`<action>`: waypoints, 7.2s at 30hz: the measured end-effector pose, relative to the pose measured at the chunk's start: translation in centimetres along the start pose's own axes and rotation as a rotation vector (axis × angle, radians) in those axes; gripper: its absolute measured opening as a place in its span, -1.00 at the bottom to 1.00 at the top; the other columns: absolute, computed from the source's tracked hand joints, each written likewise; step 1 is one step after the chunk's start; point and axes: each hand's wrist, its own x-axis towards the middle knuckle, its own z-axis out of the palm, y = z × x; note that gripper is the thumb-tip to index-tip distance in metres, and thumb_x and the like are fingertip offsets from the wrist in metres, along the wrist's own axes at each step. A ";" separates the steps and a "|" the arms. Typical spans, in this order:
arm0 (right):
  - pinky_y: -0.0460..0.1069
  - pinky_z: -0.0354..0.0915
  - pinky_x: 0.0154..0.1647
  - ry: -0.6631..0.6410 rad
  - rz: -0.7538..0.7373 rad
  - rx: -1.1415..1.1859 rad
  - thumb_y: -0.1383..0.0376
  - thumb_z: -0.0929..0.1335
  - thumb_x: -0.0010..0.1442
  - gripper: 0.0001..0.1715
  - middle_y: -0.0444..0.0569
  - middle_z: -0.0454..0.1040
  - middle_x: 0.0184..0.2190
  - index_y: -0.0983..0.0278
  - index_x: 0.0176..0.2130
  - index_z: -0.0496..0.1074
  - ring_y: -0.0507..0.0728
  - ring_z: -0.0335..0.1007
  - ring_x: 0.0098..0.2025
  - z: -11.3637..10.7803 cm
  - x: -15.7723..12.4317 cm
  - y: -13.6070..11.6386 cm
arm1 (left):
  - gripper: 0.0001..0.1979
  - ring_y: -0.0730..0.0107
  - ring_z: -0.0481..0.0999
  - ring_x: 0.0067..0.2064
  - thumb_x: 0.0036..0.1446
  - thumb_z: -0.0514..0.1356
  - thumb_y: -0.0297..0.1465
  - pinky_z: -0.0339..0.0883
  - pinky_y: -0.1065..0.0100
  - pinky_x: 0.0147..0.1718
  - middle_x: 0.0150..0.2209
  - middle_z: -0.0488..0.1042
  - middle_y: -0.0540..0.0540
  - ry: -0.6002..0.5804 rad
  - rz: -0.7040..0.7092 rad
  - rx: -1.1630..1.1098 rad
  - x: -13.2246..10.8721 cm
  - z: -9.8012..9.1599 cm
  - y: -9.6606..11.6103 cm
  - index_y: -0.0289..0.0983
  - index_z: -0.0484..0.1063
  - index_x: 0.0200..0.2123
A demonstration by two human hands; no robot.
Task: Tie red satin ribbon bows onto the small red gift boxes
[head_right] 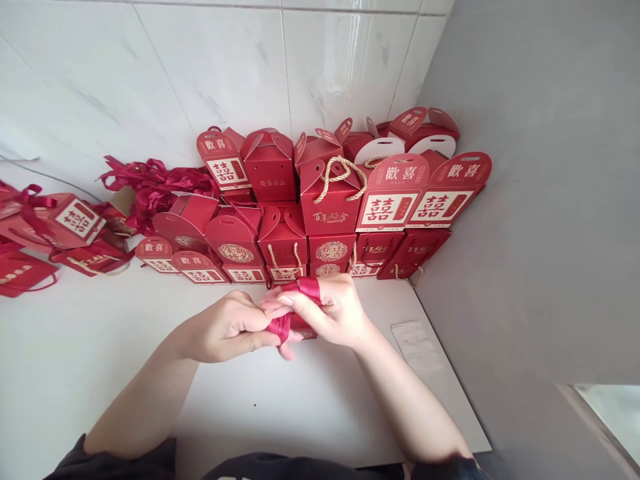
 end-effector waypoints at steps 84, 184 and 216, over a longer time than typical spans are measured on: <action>-0.08 0.36 -0.20 -0.822 0.676 0.080 -0.03 0.29 0.30 -0.48 0.01 0.62 -0.28 0.35 -0.21 0.58 0.10 0.54 -0.24 -4.6 1.7 0.3 | -0.86 0.24 0.47 -0.17 0.20 0.11 -0.34 0.33 0.25 -0.16 -0.22 0.43 -0.08 0.118 -0.392 0.521 0.9 -0.2 -4.4 -0.25 0.41 -0.36; -0.01 0.32 -0.10 -0.489 0.396 0.170 0.17 0.32 0.32 -0.71 -0.01 0.58 -0.24 0.30 -0.20 0.55 0.10 0.46 -0.20 1.3 1.1 3.7 | -0.84 0.33 0.43 -0.40 0.09 0.09 -0.29 0.22 0.38 -0.42 -0.45 0.45 0.00 0.081 -0.613 0.247 -1.3 -3.8 -3.9 -0.22 0.41 -0.38; -0.03 0.34 -0.18 -0.454 0.477 0.223 0.15 0.33 0.30 -0.70 0.00 0.59 -0.26 0.31 -0.25 0.54 0.10 0.50 -0.24 2.0 0.5 5.2 | -0.81 0.37 0.37 -0.43 0.19 0.03 -0.25 0.11 0.39 -0.47 -0.46 0.38 0.01 0.024 -0.616 0.276 -1.7 -4.0 -4.0 -0.22 0.28 -0.40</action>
